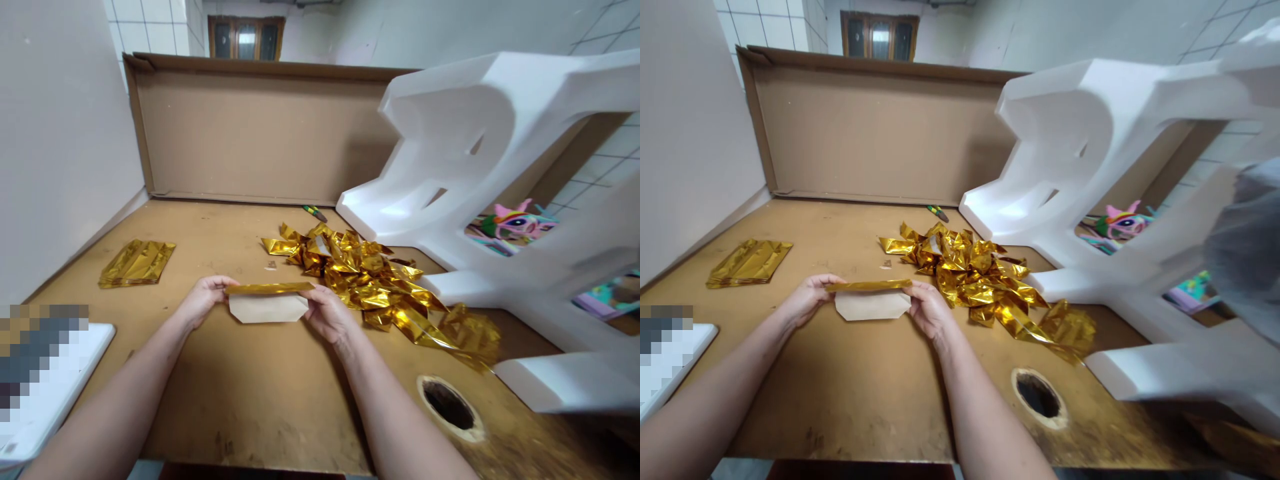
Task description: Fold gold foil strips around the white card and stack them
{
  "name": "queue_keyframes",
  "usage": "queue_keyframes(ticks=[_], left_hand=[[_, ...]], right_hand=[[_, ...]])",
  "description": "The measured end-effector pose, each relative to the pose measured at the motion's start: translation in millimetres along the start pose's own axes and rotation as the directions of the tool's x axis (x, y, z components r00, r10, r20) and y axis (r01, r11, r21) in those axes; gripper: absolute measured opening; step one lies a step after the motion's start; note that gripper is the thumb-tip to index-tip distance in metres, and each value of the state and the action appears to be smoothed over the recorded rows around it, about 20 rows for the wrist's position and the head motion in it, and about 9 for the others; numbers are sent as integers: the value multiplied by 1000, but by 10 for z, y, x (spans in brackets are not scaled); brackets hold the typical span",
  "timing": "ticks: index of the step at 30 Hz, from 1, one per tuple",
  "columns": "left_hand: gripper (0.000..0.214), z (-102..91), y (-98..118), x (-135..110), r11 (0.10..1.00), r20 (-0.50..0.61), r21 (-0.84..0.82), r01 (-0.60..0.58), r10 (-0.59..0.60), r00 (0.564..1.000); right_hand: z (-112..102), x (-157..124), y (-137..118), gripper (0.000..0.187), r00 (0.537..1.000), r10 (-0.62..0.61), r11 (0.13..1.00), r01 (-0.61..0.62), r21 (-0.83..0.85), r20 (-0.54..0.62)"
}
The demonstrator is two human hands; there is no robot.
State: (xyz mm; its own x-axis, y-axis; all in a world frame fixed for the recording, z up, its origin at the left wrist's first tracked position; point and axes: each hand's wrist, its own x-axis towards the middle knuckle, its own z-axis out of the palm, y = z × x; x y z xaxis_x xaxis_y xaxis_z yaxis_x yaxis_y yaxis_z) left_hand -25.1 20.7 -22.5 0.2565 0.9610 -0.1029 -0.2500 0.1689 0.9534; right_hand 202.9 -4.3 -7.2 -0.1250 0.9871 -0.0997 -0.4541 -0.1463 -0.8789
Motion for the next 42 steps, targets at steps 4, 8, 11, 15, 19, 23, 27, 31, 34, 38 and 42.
queue_keyframes(ticks=[4,8,11,15,19,23,27,31,34,38,42], left_hand=[[35,27,6,-32,991,90,71,-116,109,990],[37,77,43,-66,956,121,207,-208,186,975],[32,91,64,-82,948,89,218,-232,218,972],[23,64,41,-60,968,-21,180,-176,182,983],[14,20,9,0,980,-115,166,-108,128,985],[14,0,19,31,993,-122,117,-9,23,992],[15,-2,33,22,994,-91,100,52,-43,995],[16,4,24,-3,982,-7,158,104,-104,995],[21,7,5,-13,966,54,229,120,-135,989],[17,4,-30,7,941,-55,338,15,4,998],[13,27,-62,-9,724,-199,627,-287,505,840]], right_hand=[[-20,2,-8,10,999,26,993,-29,114,27],[-30,8,-17,13,994,106,974,-111,199,34],[-44,16,-11,16,988,148,959,-155,239,45],[-52,22,-6,15,985,153,959,-169,226,85],[-25,-3,-21,26,975,156,973,-180,148,160],[-3,-36,-25,27,990,83,993,-92,78,114],[14,-38,-6,31,1000,12,1000,-12,-8,15],[39,-10,27,27,997,-16,996,9,-93,-81],[37,15,52,23,989,-42,988,20,-152,-143],[14,34,93,26,971,-138,952,76,-297,-196],[2,53,164,27,956,-194,885,74,-460,-220]])
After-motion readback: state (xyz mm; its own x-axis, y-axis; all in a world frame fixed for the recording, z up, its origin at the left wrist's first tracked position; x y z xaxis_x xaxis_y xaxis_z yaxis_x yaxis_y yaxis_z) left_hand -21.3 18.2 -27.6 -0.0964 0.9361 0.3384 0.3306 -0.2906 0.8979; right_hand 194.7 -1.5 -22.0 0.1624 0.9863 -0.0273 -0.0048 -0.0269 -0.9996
